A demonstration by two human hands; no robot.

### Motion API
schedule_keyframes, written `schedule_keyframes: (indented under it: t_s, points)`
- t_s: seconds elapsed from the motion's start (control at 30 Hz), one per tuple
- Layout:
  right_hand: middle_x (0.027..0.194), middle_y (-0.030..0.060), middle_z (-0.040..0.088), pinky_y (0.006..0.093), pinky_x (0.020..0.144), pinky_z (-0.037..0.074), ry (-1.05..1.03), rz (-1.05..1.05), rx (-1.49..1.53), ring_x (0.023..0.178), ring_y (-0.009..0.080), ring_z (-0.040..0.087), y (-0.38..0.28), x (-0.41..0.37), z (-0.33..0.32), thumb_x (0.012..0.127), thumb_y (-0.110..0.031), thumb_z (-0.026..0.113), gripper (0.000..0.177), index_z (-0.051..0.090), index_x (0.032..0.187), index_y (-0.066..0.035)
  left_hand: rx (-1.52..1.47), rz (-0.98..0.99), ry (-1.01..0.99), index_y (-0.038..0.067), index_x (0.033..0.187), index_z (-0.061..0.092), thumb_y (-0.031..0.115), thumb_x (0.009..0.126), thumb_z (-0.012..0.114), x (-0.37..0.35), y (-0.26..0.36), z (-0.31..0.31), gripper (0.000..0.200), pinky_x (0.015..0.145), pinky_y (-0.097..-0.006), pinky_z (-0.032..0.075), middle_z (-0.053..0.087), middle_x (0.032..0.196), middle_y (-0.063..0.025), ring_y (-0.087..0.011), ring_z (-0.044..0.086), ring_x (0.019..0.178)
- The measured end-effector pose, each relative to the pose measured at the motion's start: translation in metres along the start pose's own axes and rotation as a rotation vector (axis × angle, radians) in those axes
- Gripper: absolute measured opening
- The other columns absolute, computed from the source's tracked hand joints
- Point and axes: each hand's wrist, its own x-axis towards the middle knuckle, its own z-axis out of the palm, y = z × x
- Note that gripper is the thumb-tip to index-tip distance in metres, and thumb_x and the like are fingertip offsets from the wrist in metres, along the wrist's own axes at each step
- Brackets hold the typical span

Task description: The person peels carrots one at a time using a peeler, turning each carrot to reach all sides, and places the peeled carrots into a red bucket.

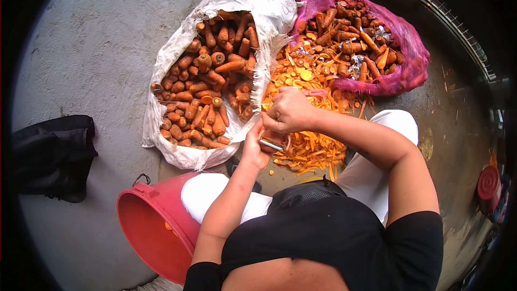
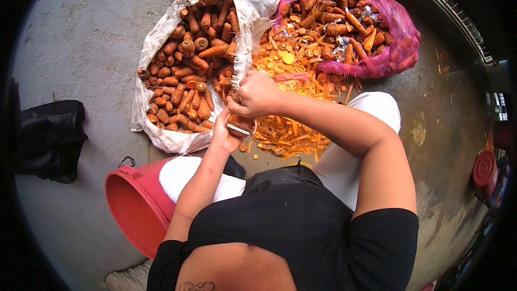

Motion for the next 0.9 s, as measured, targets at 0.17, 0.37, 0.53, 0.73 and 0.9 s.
schedule_keyframes:
  t_s: [0.17,0.37,0.53,0.73,0.9]
  points:
    - [0.042,0.0085,0.049,0.0373,0.048,0.038,0.062,-0.021,0.067,0.041,0.0264,0.048,0.004,0.001,0.006,0.077,-0.025,0.059,0.036,0.056,0.043,-0.013,0.001,0.047,0.019,0.005,0.117,0.052,0.035,0.098,0.041,-0.003,0.001,0.006,0.037,0.079,-0.0367,0.054,0.062,0.104,-0.0099,-0.0216,0.063,0.093]
    - [0.042,0.0084,0.052,0.0378,0.047,0.047,-0.076,0.419,-0.107,0.039,0.0262,0.053,0.063,0.011,-0.009,0.083,-0.036,0.051,0.045,0.062,0.047,-0.011,0.265,-0.003,-0.040,0.003,0.115,0.051,0.040,0.096,0.042,-0.026,0.003,0.007,0.043,0.056,-0.0327,0.054,0.063,0.082,-0.0143,-0.0220,0.063,0.062]
    - [0.051,0.0133,0.058,0.0396,0.057,0.050,0.067,0.624,-0.406,0.049,0.0281,0.060,0.100,0.005,-0.027,0.086,-0.042,0.046,0.047,0.066,0.056,-0.011,0.247,-0.002,-0.161,0.001,0.117,0.049,0.042,0.097,0.038,-0.025,0.005,-0.002,0.047,0.063,-0.0343,0.056,0.063,0.088,-0.0163,-0.0237,0.065,0.072]
    - [0.042,0.0071,0.049,0.0329,0.045,0.040,0.023,0.328,-0.068,0.037,0.0224,0.048,0.039,0.016,-0.020,0.084,-0.027,0.053,0.039,0.062,0.049,-0.014,0.125,0.010,-0.041,0.003,0.121,0.048,0.040,0.098,0.037,-0.001,0.014,-0.012,0.045,0.069,-0.0395,0.057,0.062,0.099,-0.0144,-0.0256,0.065,0.081]
    - [0.043,0.0056,0.047,0.0375,0.050,0.037,0.066,0.019,-0.020,0.043,0.0249,0.046,0.002,0.008,-0.011,0.078,-0.023,0.061,0.037,0.054,0.044,-0.013,-0.015,0.012,0.083,0.005,0.116,0.053,0.036,0.097,0.042,0.000,0.012,0.002,0.038,0.079,-0.0381,0.055,0.062,0.104,-0.0102,-0.0247,0.063,0.094]
